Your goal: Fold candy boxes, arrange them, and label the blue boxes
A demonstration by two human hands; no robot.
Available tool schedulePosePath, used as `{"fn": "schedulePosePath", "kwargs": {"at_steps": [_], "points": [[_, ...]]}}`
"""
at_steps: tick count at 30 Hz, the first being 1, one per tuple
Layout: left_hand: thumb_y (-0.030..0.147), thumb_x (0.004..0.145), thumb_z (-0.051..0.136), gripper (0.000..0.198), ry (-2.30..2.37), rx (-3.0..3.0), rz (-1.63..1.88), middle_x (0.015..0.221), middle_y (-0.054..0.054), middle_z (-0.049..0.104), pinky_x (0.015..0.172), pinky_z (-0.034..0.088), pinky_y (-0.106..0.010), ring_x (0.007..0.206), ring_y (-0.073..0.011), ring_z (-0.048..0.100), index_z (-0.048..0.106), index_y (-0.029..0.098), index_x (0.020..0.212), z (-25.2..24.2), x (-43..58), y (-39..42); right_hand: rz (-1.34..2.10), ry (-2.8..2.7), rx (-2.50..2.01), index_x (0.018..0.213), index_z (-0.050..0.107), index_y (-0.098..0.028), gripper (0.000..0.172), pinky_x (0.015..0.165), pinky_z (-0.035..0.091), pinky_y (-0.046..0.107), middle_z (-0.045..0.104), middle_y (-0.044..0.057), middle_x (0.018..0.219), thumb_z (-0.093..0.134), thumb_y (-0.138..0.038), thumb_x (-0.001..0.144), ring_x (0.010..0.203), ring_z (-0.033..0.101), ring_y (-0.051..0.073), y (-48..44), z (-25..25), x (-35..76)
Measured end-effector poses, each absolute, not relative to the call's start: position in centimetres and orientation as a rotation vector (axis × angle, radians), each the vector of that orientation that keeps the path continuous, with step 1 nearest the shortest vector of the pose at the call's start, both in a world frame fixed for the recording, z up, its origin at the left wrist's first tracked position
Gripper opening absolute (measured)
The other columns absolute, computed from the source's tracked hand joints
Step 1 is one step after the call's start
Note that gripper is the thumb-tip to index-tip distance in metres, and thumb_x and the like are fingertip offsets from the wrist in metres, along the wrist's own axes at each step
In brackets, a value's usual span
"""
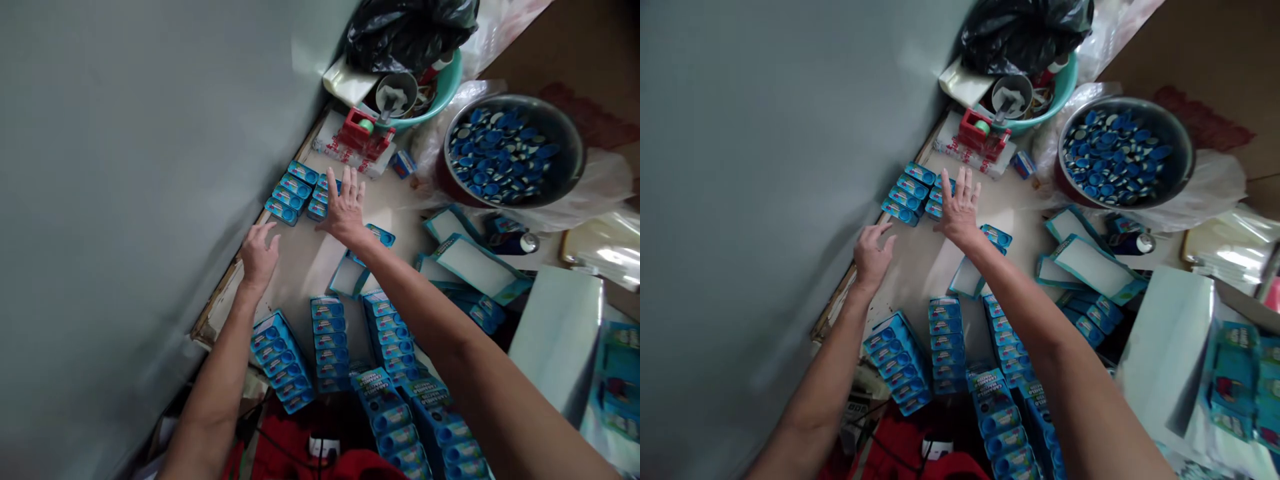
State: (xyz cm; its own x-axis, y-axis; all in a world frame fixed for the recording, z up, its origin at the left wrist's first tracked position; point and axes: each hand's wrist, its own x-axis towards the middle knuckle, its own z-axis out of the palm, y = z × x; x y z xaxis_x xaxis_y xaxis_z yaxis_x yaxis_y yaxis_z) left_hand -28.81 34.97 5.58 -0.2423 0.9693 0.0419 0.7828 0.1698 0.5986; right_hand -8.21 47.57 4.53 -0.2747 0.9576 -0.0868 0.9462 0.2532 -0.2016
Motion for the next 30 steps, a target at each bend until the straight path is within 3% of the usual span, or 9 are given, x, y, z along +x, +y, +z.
{"fn": "schedulePosePath", "kwargs": {"at_steps": [2, 4, 8, 10, 13, 17, 23, 27, 30], "points": [[0.019, 0.093, 0.067, 0.030, 2.106, 1.651, 0.712, 0.122, -0.013, 0.073, 0.108, 0.052, -0.042, 0.119, -0.0283, 0.068, 0.074, 0.019, 0.123, 5.2, -29.0, 33.0, 0.381, -2.449, -1.831, 0.171, 0.004, -0.023, 0.123, 0.120, 0.015, 0.076, 0.009, 0.023, 0.173, 0.078, -0.055, 0.078, 0.161, 0.005, 0.048, 48.6, 3.2, -8.2], [0.020, 0.093, 0.067, 0.031, 2.099, 1.636, 0.672, 0.122, -0.013, 0.073, 0.109, 0.052, -0.042, 0.119, -0.0284, 0.068, 0.074, 0.019, 0.124, 4.9, -29.1, 31.1, 0.424, -2.465, -1.823, 0.172, 0.001, -0.025, 0.127, 0.119, 0.016, 0.077, 0.014, 0.022, 0.171, 0.078, -0.056, 0.076, 0.159, 0.012, 0.049, 49.3, 2.4, -8.3], [0.021, 0.093, 0.066, 0.031, 2.108, 1.601, 0.584, 0.121, -0.013, 0.074, 0.108, 0.052, -0.045, 0.118, -0.0296, 0.068, 0.074, 0.020, 0.123, 4.6, -29.0, 28.1, 0.404, -2.490, -1.830, 0.171, 0.014, -0.021, 0.121, 0.118, 0.026, 0.070, 0.037, 0.023, 0.156, 0.079, -0.040, 0.071, 0.143, 0.035, 0.045, 49.5, 2.7, -8.9], [0.021, 0.093, 0.066, 0.031, 2.110, 1.595, 0.562, 0.120, -0.013, 0.075, 0.107, 0.053, -0.045, 0.116, -0.0300, 0.068, 0.074, 0.021, 0.123, 4.7, -28.7, 27.3, 0.397, -2.496, -1.830, 0.169, 0.021, -0.018, 0.115, 0.115, 0.031, 0.065, 0.043, 0.022, 0.148, 0.077, -0.032, 0.070, 0.135, 0.040, 0.042, 49.1, 3.4, -9.2], [0.022, 0.092, 0.066, 0.033, 2.081, 1.611, 0.561, 0.120, -0.013, 0.075, 0.106, 0.054, -0.046, 0.114, -0.0304, 0.069, 0.074, 0.021, 0.124, 5.0, -28.2, 26.5, 0.439, -2.456, -1.838, 0.168, 0.025, -0.019, 0.111, 0.111, 0.036, 0.061, 0.045, 0.020, 0.141, 0.075, -0.028, 0.069, 0.129, 0.041, 0.040, 47.3, 4.7, -9.5], [0.023, 0.090, 0.067, 0.034, 2.065, 1.557, 0.566, 0.118, -0.013, 0.076, 0.105, 0.055, -0.046, 0.113, -0.0303, 0.069, 0.075, 0.022, 0.123, 5.1, -28.2, 26.0, 0.492, -2.380, -1.764, 0.169, 0.024, -0.023, 0.110, 0.107, 0.041, 0.059, 0.045, 0.018, 0.140, 0.076, -0.035, 0.072, 0.127, 0.042, 0.040, 42.6, 8.1, -8.0], [0.036, 0.091, 0.066, 0.039, 1.848, 1.112, 0.543, 0.102, -0.011, 0.079, 0.087, 0.060, -0.035, 0.091, -0.0223, 0.074, 0.074, 0.015, 0.122, 4.4, -26.4, 27.9, 0.610, -2.404, -1.685, 0.167, 0.027, -0.021, 0.110, 0.107, 0.047, 0.057, 0.048, 0.019, 0.142, 0.079, -0.046, 0.073, 0.127, 0.048, 0.040, 33.2, 13.3, -2.7], [0.045, 0.097, 0.059, 0.042, 1.499, 0.995, 0.509, 0.105, -0.012, 0.081, 0.081, 0.061, -0.031, 0.086, -0.0200, 0.077, 0.074, 0.014, 0.120, 4.6, -22.9, 29.3, 0.489, -2.383, -1.818, 0.163, 0.037, -0.016, 0.098, 0.107, 0.047, 0.057, 0.050, 0.025, 0.144, 0.076, -0.044, 0.077, 0.131, 0.049, 0.046, 29.3, 12.1, -0.1], [0.037, 0.095, 0.062, 0.038, 1.376, 1.078, 0.468, 0.104, -0.011, 0.081, 0.086, 0.061, -0.032, 0.089, -0.0211, 0.078, 0.075, 0.015, 0.122, 5.1, -20.5, 29.2, 0.429, -2.357, -1.901, 0.161, 0.041, -0.022, 0.090, 0.109, 0.045, 0.058, 0.050, 0.024, 0.147, 0.073, -0.047, 0.081, 0.133, 0.048, 0.046, 27.7, 10.2, 0.9]]}}
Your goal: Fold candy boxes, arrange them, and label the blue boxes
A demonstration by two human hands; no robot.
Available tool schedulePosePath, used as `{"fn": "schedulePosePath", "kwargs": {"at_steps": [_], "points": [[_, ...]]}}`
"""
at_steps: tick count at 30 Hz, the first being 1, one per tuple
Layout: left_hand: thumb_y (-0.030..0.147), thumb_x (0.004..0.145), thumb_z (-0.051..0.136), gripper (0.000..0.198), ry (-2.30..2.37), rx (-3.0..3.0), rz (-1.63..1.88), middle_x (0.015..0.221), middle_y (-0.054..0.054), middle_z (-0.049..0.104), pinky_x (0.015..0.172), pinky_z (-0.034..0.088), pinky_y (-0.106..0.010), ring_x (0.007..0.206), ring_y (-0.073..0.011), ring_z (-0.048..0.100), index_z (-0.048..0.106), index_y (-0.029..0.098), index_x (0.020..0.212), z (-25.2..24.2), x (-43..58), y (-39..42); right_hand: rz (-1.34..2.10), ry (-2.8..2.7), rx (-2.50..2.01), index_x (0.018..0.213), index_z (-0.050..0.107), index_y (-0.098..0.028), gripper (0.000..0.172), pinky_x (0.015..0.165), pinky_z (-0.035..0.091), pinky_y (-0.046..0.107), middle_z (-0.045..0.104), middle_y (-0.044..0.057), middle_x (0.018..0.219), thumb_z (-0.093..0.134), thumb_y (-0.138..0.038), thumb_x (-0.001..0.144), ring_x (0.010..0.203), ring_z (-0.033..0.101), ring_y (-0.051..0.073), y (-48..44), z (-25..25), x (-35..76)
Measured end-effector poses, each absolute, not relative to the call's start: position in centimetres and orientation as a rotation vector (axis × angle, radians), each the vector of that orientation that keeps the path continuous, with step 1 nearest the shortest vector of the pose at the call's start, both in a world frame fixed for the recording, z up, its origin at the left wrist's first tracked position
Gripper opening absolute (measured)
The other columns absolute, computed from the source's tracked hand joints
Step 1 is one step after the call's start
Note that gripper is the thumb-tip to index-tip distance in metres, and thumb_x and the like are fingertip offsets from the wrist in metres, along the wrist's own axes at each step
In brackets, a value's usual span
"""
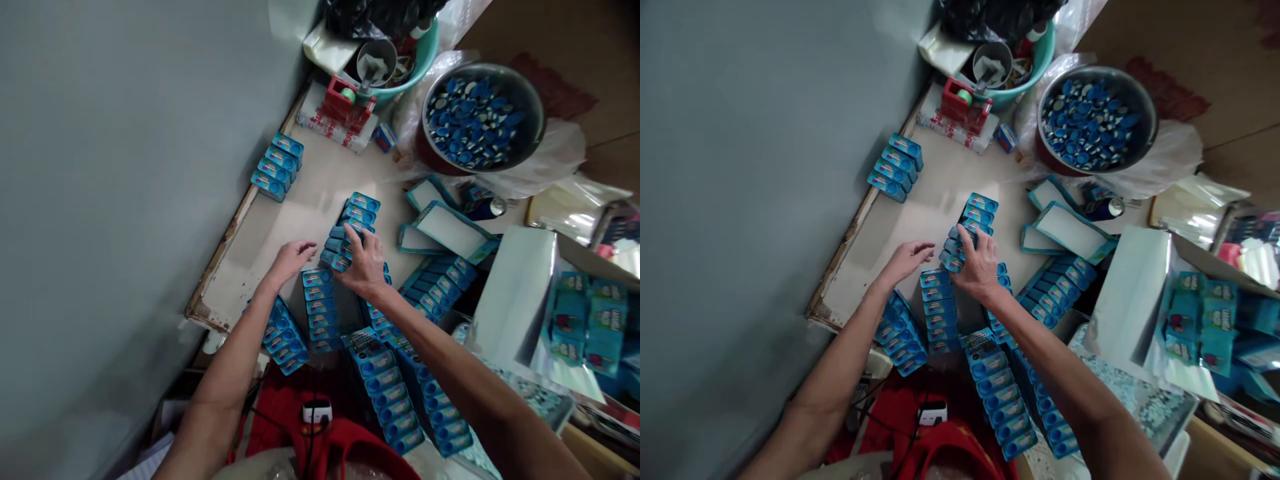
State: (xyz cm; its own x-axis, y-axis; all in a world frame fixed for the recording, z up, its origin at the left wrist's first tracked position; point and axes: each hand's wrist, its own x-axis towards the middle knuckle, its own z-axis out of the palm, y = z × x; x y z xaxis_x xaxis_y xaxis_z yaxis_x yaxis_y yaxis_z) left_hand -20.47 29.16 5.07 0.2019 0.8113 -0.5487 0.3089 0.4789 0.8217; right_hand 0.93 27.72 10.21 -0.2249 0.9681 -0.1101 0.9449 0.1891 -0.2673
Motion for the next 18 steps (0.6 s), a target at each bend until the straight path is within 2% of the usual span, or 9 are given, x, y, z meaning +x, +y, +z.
{"fn": "schedulePosePath", "kwargs": {"at_steps": [2, 5, 9, 11, 14, 18], "points": [[0.029, 0.093, 0.063, 0.036, 1.290, 1.157, 0.428, 0.109, -0.010, 0.082, 0.091, 0.061, -0.034, 0.097, -0.0224, 0.078, 0.075, 0.017, 0.125, 5.4, -19.2, 28.9, 0.376, -2.333, -1.924, 0.160, 0.043, -0.022, 0.087, 0.111, 0.043, 0.059, 0.050, 0.023, 0.146, 0.071, -0.048, 0.083, 0.133, 0.048, 0.045, 27.1, 9.2, 1.4], [0.017, 0.084, 0.067, 0.047, 1.210, 1.350, 0.364, 0.121, -0.009, 0.080, 0.099, 0.059, -0.036, 0.109, -0.0252, 0.075, 0.074, 0.018, 0.130, 5.7, -17.5, 29.1, 0.279, -2.355, -1.910, 0.159, 0.047, -0.023, 0.078, 0.112, 0.041, 0.063, 0.048, 0.023, 0.147, 0.067, -0.044, 0.086, 0.136, 0.046, 0.044, 26.7, 8.4, 1.8], [0.019, 0.074, 0.079, 0.052, 1.156, 1.460, 0.319, 0.118, -0.011, 0.079, 0.094, 0.060, -0.037, 0.102, -0.0287, 0.076, 0.075, 0.015, 0.126, 5.5, -16.1, 30.4, 0.198, -2.369, -1.913, 0.159, 0.049, -0.024, 0.075, 0.114, 0.039, 0.063, 0.048, 0.023, 0.149, 0.066, -0.037, 0.087, 0.140, 0.043, 0.044, 27.5, 8.0, 1.7], [0.018, 0.071, 0.082, 0.060, 1.181, 1.463, 0.391, 0.122, -0.012, 0.078, 0.095, 0.060, -0.037, 0.103, -0.0289, 0.075, 0.073, 0.016, 0.130, 5.2, -15.8, 30.8, 0.157, -2.360, -1.912, 0.159, 0.050, -0.023, 0.073, 0.116, 0.038, 0.062, 0.047, 0.022, 0.150, 0.064, -0.036, 0.088, 0.141, 0.042, 0.044, 27.9, 7.7, 1.3], [0.011, 0.071, 0.078, 0.072, 1.250, 1.475, 0.496, 0.132, -0.012, 0.074, 0.102, 0.059, -0.040, 0.111, -0.0294, 0.073, 0.066, 0.019, 0.142, 4.6, -15.8, 30.9, 0.122, -2.346, -1.900, 0.158, 0.052, -0.026, 0.071, 0.115, 0.038, 0.065, 0.046, 0.021, 0.152, 0.062, -0.034, 0.089, 0.143, 0.042, 0.044, 28.1, 7.1, 0.9], [0.004, 0.073, 0.069, 0.077, 1.235, 1.506, 0.506, 0.140, -0.016, 0.070, 0.108, 0.057, -0.043, 0.119, -0.0294, 0.071, 0.059, 0.014, 0.149, 3.9, -15.9, 30.7, 0.071, -2.300, -1.913, 0.156, 0.056, -0.028, 0.067, 0.113, 0.040, 0.068, 0.048, 0.023, 0.151, 0.062, -0.033, 0.089, 0.143, 0.044, 0.045, 27.3, 6.4, 1.4]]}}
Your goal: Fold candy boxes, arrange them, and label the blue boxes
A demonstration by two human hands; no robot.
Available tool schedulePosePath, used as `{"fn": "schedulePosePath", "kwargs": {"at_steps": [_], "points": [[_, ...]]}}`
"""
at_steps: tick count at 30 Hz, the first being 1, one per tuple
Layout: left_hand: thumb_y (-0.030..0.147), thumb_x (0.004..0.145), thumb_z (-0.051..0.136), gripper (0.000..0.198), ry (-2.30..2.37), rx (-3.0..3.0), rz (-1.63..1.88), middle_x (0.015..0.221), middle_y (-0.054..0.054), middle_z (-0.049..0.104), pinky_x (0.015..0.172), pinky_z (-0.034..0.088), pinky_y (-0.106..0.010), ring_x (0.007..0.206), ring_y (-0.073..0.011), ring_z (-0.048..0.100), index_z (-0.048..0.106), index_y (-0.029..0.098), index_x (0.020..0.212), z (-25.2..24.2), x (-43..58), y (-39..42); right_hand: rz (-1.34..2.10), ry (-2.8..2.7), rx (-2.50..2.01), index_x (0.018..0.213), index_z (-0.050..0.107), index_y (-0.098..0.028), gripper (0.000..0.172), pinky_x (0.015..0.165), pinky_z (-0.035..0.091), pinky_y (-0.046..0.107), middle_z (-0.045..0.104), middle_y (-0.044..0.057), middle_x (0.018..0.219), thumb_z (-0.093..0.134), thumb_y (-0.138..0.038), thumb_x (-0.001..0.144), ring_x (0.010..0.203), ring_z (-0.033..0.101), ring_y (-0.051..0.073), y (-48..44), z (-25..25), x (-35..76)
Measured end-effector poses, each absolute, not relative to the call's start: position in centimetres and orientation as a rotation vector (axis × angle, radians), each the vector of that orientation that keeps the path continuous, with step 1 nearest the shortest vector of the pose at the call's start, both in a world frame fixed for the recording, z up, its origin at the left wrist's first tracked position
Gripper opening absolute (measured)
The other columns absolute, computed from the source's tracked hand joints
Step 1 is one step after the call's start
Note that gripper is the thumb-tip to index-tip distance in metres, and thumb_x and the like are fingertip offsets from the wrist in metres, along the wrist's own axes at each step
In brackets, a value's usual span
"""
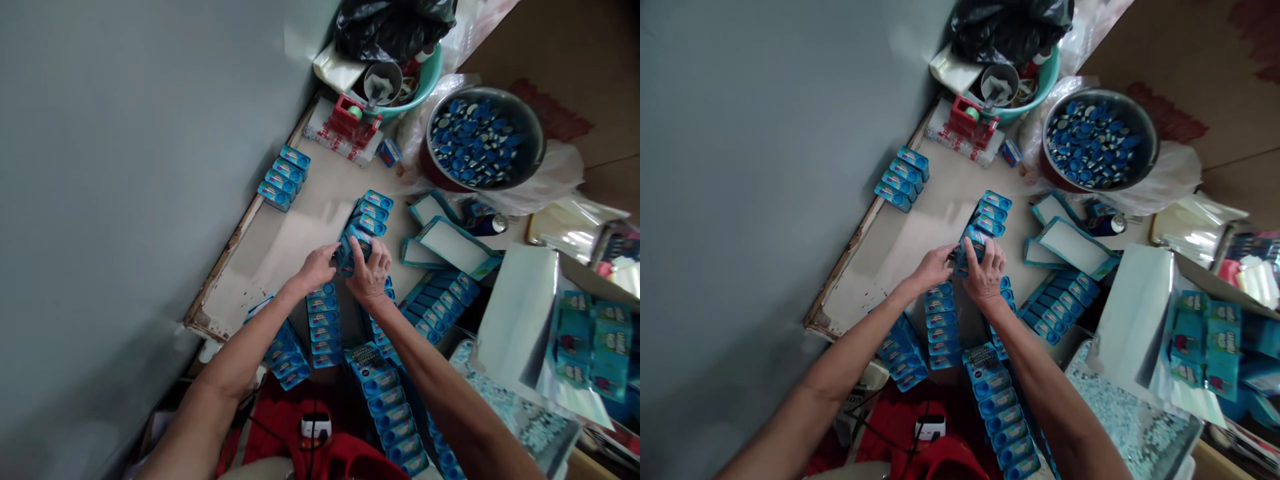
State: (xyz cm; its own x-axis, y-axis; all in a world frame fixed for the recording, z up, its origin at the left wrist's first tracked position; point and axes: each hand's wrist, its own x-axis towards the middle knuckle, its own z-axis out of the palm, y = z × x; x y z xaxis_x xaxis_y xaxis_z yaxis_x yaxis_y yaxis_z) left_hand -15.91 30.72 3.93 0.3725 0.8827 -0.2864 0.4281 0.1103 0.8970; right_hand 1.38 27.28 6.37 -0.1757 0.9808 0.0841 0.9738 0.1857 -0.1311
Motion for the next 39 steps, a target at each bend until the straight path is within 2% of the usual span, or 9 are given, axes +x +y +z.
{"fn": "schedulePosePath", "kwargs": {"at_steps": [7, 12, 17, 22, 26, 28, 31, 36, 39], "points": [[0.004, 0.074, 0.066, 0.079, 1.192, 1.547, 0.557, 0.145, -0.018, 0.066, 0.116, 0.053, -0.046, 0.131, -0.0318, 0.066, 0.055, 0.012, 0.152, 3.7, -15.4, 30.4, 0.143, -2.313, -1.901, 0.150, 0.063, -0.032, 0.059, 0.114, 0.039, 0.069, 0.049, 0.021, 0.151, 0.060, -0.035, 0.092, 0.146, 0.043, 0.045, 26.9, 5.8, 2.6], [0.002, 0.074, 0.060, 0.086, 1.153, 1.606, 0.556, 0.152, -0.014, 0.062, 0.120, 0.050, -0.047, 0.138, -0.0308, 0.061, 0.048, 0.018, 0.158, 3.8, -15.8, 30.0, 0.147, -2.299, -1.914, 0.154, 0.059, -0.035, 0.062, 0.114, 0.040, 0.069, 0.050, 0.019, 0.152, 0.058, -0.034, 0.092, 0.147, 0.042, 0.043, 27.2, 4.7, 1.6], [0.012, 0.073, 0.066, 0.089, 1.186, 1.581, 0.488, 0.157, -0.019, 0.055, 0.125, 0.044, -0.051, 0.146, -0.0353, 0.053, 0.043, 0.013, 0.159, 4.0, -15.5, 30.0, 0.193, -2.319, -1.960, 0.158, 0.054, -0.033, 0.064, 0.117, 0.039, 0.068, 0.052, 0.019, 0.153, 0.059, -0.033, 0.094, 0.146, 0.046, 0.042, 28.0, 5.0, 1.0], [0.036, 0.099, 0.056, 0.070, 1.342, 1.479, 0.703, 0.169, -0.017, 0.041, 0.132, 0.031, -0.048, 0.157, -0.0293, 0.039, 0.036, 0.017, 0.163, 4.1, -13.4, 32.2, 0.252, -2.460, -1.910, 0.163, 0.044, -0.029, 0.073, 0.127, 0.023, 0.069, 0.037, 0.016, 0.171, 0.062, -0.034, 0.093, 0.163, 0.022, 0.040, 29.1, 6.7, 1.4], [0.048, 0.109, 0.038, 0.057, 1.401, 1.472, 0.714, 0.170, -0.012, 0.041, 0.134, 0.025, -0.045, 0.162, -0.0229, 0.031, 0.043, 0.022, 0.160, 2.1, -10.4, 35.1, 0.412, -2.534, -1.868, 0.167, 0.033, -0.012, 0.083, 0.131, 0.014, 0.066, 0.021, 0.022, 0.176, 0.061, -0.033, 0.092, 0.166, 0.012, 0.038, 30.9, 6.4, 2.1], [0.051, 0.110, 0.032, 0.058, 1.450, 1.500, 0.734, 0.170, -0.012, 0.042, 0.135, 0.023, -0.044, 0.162, -0.0206, 0.031, 0.045, 0.022, 0.158, 0.8, -9.1, 36.3, 0.436, -2.503, -1.875, 0.169, 0.025, -0.005, 0.088, 0.132, 0.008, 0.063, 0.015, 0.025, 0.176, 0.059, -0.035, 0.093, 0.166, 0.008, 0.038, 32.0, 5.6, 2.4], [0.050, 0.110, 0.032, 0.059, 1.563, 1.530, 0.774, 0.166, -0.018, 0.045, 0.133, 0.024, -0.046, 0.159, -0.0230, 0.036, 0.050, 0.015, 0.154, 0.1, -8.1, 37.4, 0.460, -2.456, -1.877, 0.169, 0.020, -0.003, 0.094, 0.133, 0.000, 0.060, 0.008, 0.024, 0.177, 0.060, -0.036, 0.092, 0.166, 0.003, 0.037, 33.0, 5.0, 2.7], [0.046, 0.110, 0.035, 0.060, 1.594, 1.463, 0.696, 0.152, -0.028, 0.057, 0.127, 0.033, -0.046, 0.148, -0.0278, 0.051, 0.056, 0.001, 0.143, 1.8, -8.6, 38.5, 0.714, -2.403, -1.880, 0.169, 0.020, -0.004, 0.100, 0.131, 0.001, 0.065, 0.003, 0.027, 0.176, 0.069, -0.040, 0.089, 0.166, 0.003, 0.039, 34.4, 6.4, 2.3], [0.046, 0.111, 0.030, 0.064, 1.546, 1.525, 0.673, 0.145, -0.031, 0.060, 0.121, 0.037, -0.049, 0.145, -0.0325, 0.053, 0.057, -0.005, 0.138, 2.2, -9.0, 39.3, 0.795, -2.389, -1.858, 0.169, 0.023, -0.010, 0.108, 0.130, 0.003, 0.066, 0.007, 0.026, 0.177, 0.082, -0.032, 0.081, 0.166, 0.005, 0.039, 34.8, 8.2, 2.4]]}}
